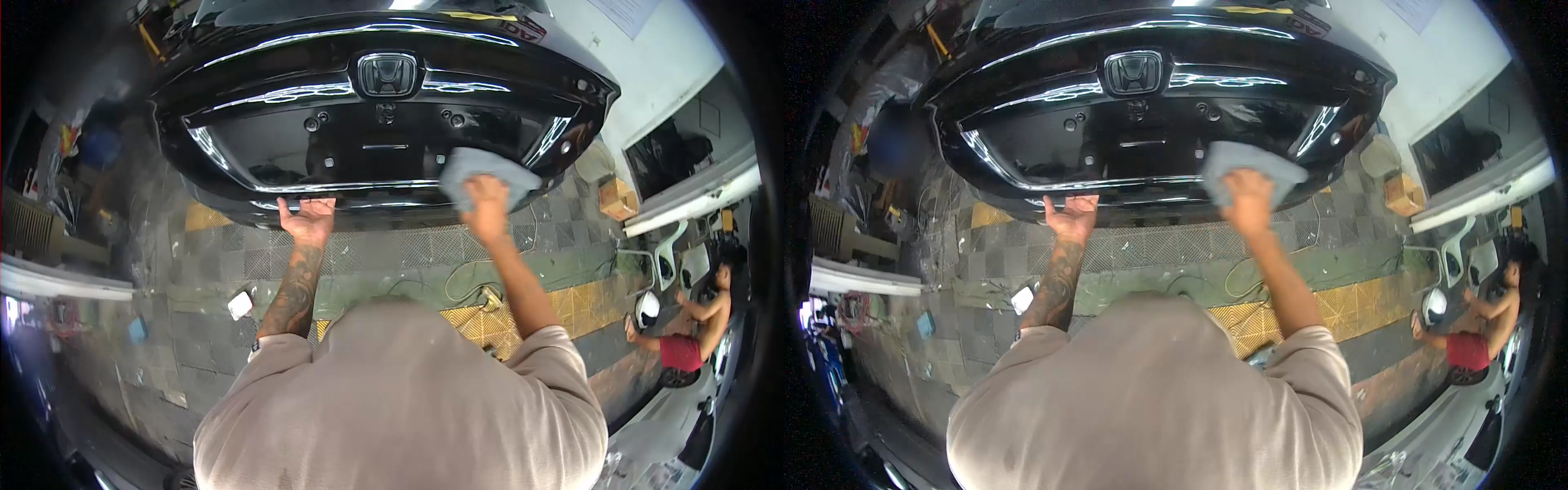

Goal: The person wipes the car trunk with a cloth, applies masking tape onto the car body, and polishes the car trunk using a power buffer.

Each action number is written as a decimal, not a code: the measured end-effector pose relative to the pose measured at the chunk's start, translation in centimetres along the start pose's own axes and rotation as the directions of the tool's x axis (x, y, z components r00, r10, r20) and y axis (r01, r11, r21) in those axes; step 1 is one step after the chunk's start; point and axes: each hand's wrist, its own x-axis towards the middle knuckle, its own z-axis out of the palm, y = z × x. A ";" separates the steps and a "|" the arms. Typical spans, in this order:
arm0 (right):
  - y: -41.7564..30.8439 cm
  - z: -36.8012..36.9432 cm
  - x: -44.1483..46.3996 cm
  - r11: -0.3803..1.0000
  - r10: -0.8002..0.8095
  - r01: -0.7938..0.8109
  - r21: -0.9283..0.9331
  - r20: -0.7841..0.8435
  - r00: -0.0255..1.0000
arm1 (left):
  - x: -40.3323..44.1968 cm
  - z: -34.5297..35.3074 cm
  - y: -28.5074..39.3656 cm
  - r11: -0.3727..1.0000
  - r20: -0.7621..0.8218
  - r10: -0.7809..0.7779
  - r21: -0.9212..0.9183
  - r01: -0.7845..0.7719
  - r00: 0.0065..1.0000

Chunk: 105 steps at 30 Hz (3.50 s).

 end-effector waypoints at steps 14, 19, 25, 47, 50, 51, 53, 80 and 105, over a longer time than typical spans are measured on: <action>-12.4 2.3 3.9 0.988 -0.076 0.089 0.126 -0.101 0.992 | 3.2 -2.7 2.7 0.972 0.179 -0.232 0.079 0.221 0.956; -5.5 0.4 1.6 0.998 0.061 -0.058 0.034 -0.108 0.992 | 3.6 -4.1 9.2 1.000 0.177 0.003 -0.012 -0.001 0.984; -20.4 6.5 7.3 0.982 -0.152 0.145 0.123 0.056 0.987 | 5.1 -3.6 12.5 0.997 0.075 0.031 0.063 -0.036 0.997; -5.3 5.2 -0.3 0.924 0.252 -0.173 0.340 -0.204 0.946 | 8.9 -3.2 20.9 0.936 0.111 0.075 0.335 -0.108 0.991; -10.9 6.1 2.2 0.931 0.248 -0.170 0.322 -0.218 0.944 | 9.1 -4.5 21.8 0.945 0.255 -0.067 0.327 -0.021 0.965; -13.4 5.7 3.2 0.929 0.254 -0.203 0.310 -0.135 0.958 | 8.6 -4.1 21.8 0.943 0.253 -0.066 0.331 -0.022 0.965; -16.8 7.4 4.2 0.968 0.161 -0.142 0.207 -0.077 0.984 | 7.5 -2.9 21.4 0.955 0.205 -0.096 0.295 0.032 0.974; -43.3 8.7 20.5 0.856 0.257 -0.061 0.513 -0.320 0.912 | 7.8 -2.8 24.8 0.763 0.125 -0.627 0.298 0.574 0.769; -44.3 11.8 14.8 0.859 0.166 -0.117 0.498 -0.055 0.985 | 9.4 -4.4 26.4 0.648 0.040 -0.580 0.627 0.432 0.813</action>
